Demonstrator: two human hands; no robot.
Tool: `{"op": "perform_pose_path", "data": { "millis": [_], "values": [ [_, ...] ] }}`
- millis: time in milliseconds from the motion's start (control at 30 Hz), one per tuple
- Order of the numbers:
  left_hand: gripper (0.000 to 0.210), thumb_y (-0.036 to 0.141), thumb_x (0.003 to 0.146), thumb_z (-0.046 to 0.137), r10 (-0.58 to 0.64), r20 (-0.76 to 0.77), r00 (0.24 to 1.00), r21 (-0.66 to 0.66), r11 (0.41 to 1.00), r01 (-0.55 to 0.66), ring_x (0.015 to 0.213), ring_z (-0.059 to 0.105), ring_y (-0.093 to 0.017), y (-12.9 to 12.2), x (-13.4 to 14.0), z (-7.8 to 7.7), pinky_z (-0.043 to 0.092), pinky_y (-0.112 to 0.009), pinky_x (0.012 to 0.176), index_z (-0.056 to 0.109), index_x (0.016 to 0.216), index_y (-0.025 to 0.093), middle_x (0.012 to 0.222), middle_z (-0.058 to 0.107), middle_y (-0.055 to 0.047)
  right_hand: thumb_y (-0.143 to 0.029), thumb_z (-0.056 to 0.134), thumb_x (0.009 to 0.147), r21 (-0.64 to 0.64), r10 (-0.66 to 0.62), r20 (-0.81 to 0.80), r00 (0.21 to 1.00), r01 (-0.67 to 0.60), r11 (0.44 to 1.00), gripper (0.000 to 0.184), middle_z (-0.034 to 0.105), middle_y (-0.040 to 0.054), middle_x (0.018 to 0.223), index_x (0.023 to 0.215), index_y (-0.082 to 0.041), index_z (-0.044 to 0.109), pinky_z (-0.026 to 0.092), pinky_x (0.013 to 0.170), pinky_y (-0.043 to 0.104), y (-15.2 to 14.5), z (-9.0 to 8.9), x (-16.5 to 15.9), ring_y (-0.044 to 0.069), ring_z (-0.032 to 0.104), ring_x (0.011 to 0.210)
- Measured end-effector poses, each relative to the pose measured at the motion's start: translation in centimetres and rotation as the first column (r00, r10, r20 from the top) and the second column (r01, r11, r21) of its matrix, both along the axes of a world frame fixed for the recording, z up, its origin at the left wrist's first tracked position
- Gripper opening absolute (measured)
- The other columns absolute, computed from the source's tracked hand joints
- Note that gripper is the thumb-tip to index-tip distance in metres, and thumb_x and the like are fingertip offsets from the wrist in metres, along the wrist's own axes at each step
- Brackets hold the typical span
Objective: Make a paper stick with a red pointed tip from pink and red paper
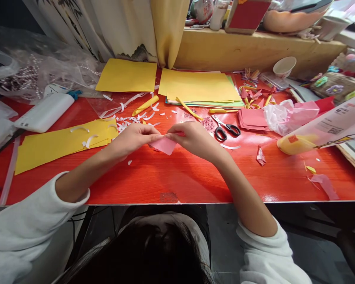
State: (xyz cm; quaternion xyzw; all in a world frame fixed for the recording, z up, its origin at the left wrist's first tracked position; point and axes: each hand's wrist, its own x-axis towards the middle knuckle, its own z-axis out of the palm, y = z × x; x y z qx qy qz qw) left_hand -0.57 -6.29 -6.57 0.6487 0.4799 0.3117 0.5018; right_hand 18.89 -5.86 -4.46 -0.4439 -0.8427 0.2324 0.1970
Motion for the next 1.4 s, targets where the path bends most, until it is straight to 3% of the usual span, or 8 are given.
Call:
{"op": "perform_pose_path", "data": {
  "millis": [300, 500, 767, 1033, 1200, 1400],
  "values": [
    [0.026, 0.036, 0.076, 0.062, -0.015, -0.056, 0.998, 0.008, 1.0, 0.015, 0.067, 0.057, -0.01, -0.03, -0.03, 0.17, 0.046, -0.023, 0.064, 0.067, 0.076, 0.011, 0.072, 0.062, -0.002, -0.025, 0.056, 0.083, 0.007, -0.066, 0.01, 0.998, 0.066, 0.998, 0.016, 0.07, 0.0047, 0.079, 0.082, -0.016, 0.069, 0.039, 0.063, 0.027, 0.06, -0.27, 0.01, 0.015, 0.059, 0.072],
    [0.025, 0.037, 0.075, 0.062, -0.021, -0.06, 0.998, 0.035, 0.999, 0.023, 0.065, 0.057, -0.01, 0.08, -0.16, 0.06, 0.045, -0.022, 0.063, 0.066, 0.073, 0.012, 0.07, 0.062, -0.002, -0.028, 0.051, 0.086, -0.005, 0.011, 0.03, 0.999, -0.011, 1.0, 0.023, 0.07, 0.0054, 0.08, 0.085, -0.016, 0.071, 0.039, 0.064, 0.027, 0.02, -0.03, 0.02, 0.015, 0.06, 0.071],
    [0.027, 0.037, 0.074, 0.06, -0.086, -0.136, 0.987, 0.019, 0.996, 0.089, 0.067, 0.057, -0.012, 0.06, -0.35, 0.45, 0.042, -0.022, 0.061, 0.069, 0.075, 0.012, 0.071, 0.064, -0.004, -0.021, 0.052, 0.084, 0.06, -0.036, 0.077, 0.996, 0.031, 0.998, 0.02, 0.071, 0.0069, 0.084, 0.086, -0.017, 0.072, 0.038, 0.066, 0.027, 0.05, -0.65, -0.41, 0.017, 0.06, 0.076],
    [0.03, 0.039, 0.079, 0.055, -0.142, -0.159, 0.977, 0.047, 0.987, 0.151, 0.057, 0.047, -0.009, -0.06, -0.52, 0.73, 0.034, -0.021, 0.055, 0.062, 0.065, 0.013, 0.06, 0.054, 0.001, -0.022, 0.053, 0.085, 0.124, 0.021, 0.046, 0.999, -0.026, 0.992, 0.018, 0.07, 0.0061, 0.09, 0.093, -0.017, 0.068, 0.04, 0.069, 0.027, 0.06, -0.51, -0.07, 0.017, 0.062, 0.08],
    [0.032, 0.041, 0.084, 0.05, -0.118, -0.216, 0.969, 0.118, 0.982, 0.146, 0.063, 0.051, -0.01, -0.11, -0.34, 0.44, 0.035, -0.022, 0.059, 0.062, 0.072, 0.013, 0.068, 0.058, -0.001, -0.018, 0.047, 0.087, 0.171, 0.008, 0.1, 0.995, -0.025, 0.985, 0.02, 0.069, 0.0056, 0.087, 0.089, -0.017, 0.067, 0.038, 0.066, 0.026, 0.24, -0.46, 0.14, 0.016, 0.058, 0.075],
    [0.027, 0.04, 0.084, 0.053, -0.053, -0.224, 0.973, 0.247, 0.963, 0.109, 0.066, 0.051, -0.011, -0.53, -0.16, 0.37, 0.035, -0.022, 0.061, 0.064, 0.092, 0.017, 0.074, 0.06, 0.0, -0.027, 0.045, 0.091, 0.168, -0.065, 0.163, 0.985, 0.037, 0.985, 0.028, 0.063, 0.0046, 0.067, 0.077, -0.015, 0.065, 0.032, 0.056, 0.026, 0.39, -0.58, 0.15, 0.013, 0.049, 0.059]
  ]
}}
